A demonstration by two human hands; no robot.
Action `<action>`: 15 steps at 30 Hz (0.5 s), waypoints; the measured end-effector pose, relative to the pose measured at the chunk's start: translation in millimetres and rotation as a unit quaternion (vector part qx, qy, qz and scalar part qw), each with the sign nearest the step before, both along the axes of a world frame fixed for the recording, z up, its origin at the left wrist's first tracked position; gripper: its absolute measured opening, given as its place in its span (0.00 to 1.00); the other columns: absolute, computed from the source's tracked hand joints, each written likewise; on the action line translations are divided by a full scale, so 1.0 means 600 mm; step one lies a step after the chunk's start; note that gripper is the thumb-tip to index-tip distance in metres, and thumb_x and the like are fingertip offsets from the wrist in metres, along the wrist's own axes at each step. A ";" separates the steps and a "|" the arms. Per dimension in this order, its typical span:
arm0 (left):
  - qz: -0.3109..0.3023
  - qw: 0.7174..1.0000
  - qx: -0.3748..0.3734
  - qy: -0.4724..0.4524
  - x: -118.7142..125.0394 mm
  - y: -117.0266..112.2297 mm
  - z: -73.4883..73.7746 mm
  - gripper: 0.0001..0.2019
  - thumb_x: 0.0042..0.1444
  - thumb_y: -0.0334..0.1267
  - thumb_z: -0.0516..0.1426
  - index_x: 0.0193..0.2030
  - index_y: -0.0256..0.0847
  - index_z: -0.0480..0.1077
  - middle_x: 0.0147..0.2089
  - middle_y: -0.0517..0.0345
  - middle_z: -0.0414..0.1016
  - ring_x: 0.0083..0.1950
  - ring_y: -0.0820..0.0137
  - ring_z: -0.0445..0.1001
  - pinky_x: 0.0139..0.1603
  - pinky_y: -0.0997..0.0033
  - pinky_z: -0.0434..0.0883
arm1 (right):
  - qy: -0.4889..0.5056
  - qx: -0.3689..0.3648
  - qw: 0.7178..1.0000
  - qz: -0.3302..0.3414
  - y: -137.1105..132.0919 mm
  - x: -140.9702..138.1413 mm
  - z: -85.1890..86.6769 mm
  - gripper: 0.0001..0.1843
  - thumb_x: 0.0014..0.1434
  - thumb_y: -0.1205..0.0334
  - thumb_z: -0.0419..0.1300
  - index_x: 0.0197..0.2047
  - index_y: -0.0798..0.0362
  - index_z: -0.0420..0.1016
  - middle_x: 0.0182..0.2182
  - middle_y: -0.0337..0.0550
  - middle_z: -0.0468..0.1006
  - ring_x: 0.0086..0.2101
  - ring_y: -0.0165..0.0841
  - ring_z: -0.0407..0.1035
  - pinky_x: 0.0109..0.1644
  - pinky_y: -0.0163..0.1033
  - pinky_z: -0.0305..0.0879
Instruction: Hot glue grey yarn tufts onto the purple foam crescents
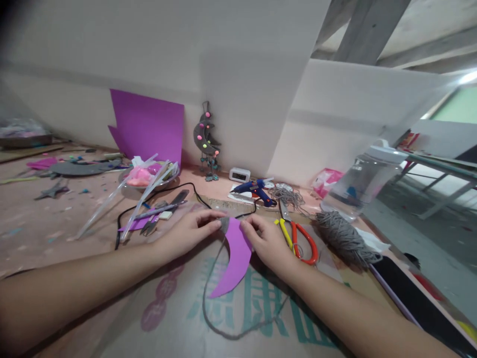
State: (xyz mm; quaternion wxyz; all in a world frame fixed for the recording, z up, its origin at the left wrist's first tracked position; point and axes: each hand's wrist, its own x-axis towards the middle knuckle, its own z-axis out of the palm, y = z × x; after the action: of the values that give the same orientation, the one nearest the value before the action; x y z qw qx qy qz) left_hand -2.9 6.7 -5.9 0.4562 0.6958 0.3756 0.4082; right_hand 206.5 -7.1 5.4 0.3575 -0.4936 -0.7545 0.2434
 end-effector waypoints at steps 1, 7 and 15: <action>-0.007 1.000 0.010 0.005 0.000 0.000 -0.001 0.14 0.58 0.41 0.55 0.48 0.40 0.73 0.49 0.52 0.77 0.50 0.63 0.73 0.52 0.65 0.68 | -0.003 0.002 1.000 0.000 -0.001 0.000 -0.001 0.17 0.63 0.52 0.50 0.28 0.53 0.65 0.23 0.36 0.68 0.26 0.29 0.63 0.28 0.33 0.59; 0.020 0.997 0.031 0.064 -0.002 -0.002 -0.002 0.12 0.58 0.44 0.54 0.38 0.38 0.72 0.39 0.56 0.76 0.39 0.67 0.73 0.40 0.70 0.68 | -0.007 0.062 0.998 -0.007 0.006 0.007 0.012 0.11 0.64 0.55 0.50 0.33 0.52 0.66 0.28 0.37 0.70 0.30 0.30 0.64 0.34 0.34 0.61; 0.021 0.997 0.035 0.059 0.002 -0.002 -0.003 0.11 0.58 0.44 0.53 0.37 0.39 0.69 0.36 0.58 0.74 0.37 0.69 0.71 0.37 0.73 0.66 | -0.070 0.146 0.966 -0.200 0.101 0.083 0.034 0.09 0.55 0.56 0.57 0.29 0.52 0.63 0.25 0.37 0.67 0.28 0.31 0.63 0.34 0.37 0.61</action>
State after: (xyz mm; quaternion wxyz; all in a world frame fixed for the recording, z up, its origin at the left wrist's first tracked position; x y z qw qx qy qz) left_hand -1.8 5.6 -7.5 0.3993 0.7263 0.4022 0.3889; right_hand 256.4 53.6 25.7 0.4131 -0.5927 -0.6911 0.0194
